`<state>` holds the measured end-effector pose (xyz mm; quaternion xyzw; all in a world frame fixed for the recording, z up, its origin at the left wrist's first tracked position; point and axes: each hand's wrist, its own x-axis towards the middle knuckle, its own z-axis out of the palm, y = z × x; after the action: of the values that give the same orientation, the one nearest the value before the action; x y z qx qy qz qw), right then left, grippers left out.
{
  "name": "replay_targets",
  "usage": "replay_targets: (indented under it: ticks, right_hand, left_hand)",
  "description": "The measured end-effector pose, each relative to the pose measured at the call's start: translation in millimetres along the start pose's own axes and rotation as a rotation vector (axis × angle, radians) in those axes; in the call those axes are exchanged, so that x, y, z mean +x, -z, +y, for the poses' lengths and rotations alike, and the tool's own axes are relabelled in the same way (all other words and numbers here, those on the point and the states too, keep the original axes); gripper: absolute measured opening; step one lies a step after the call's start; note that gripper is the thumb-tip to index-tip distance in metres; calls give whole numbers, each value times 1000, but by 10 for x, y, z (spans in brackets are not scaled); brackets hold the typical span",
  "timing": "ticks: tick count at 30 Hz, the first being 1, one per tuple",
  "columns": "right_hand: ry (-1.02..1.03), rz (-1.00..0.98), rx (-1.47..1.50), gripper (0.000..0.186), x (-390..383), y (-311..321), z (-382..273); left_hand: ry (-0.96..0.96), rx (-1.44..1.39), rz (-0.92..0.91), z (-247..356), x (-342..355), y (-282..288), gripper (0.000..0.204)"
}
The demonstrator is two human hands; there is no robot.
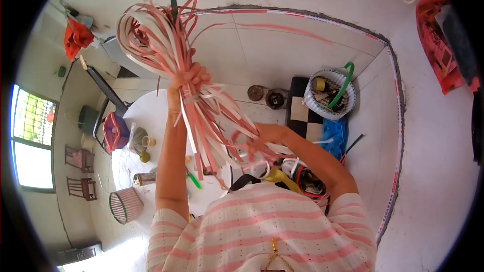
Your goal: The person gathers plastic weaving strips, weaves and ties them into bundles by hand, and places the strips into baskets. Then, the person moves a checkered bench and picks up loose strips and a wooden stick from the floor.
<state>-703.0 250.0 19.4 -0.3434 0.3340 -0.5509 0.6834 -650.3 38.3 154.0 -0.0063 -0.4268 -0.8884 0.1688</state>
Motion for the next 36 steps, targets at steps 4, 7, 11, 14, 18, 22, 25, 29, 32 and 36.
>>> replay_targets:
  ticks: [4,7,11,14,18,22,25,29,32,36]
  right_hand:
    - [-317,41,-463,29,-319,-60,161]
    - [-274,190,-1128,24,-523,4,28]
    - [-153,313,-1884,16,-602,-212,-542]
    - [-89,324,-2116,15,-598,-524,-923]
    - [116,401,-2216,9,-517,-356,-1415]
    - [99,323,-1895,16,-744,547,-1288]
    - [93,385,-1179,18,-742,979,-641]
    - [8,308,-56,20,-850,813,277]
    - [-64,337,-60,21,-999,700,491]
    - [-104,486,15,18,-1337,710,598]
  left_hand:
    - [9,358,44,335,-193,659,52]
    - [145,902,72,333,-450,834,25]
    - [159,1592,-72,45,-828,844,53]
    - [489,2030,-356,-122,-983,576,62]
    - [442,2086,-860,-132,-1075,347,44]
    - [461,1726,-846,-84,-947,240,32]
    - [280,1329,-681,-134,-837,408,46]
    - [92,1209,-591,-308,-606,265,55]
    - [268,1183,-421,-636,-446,552,68]
    - [200,1223,-424,-1025,-187,378,57]
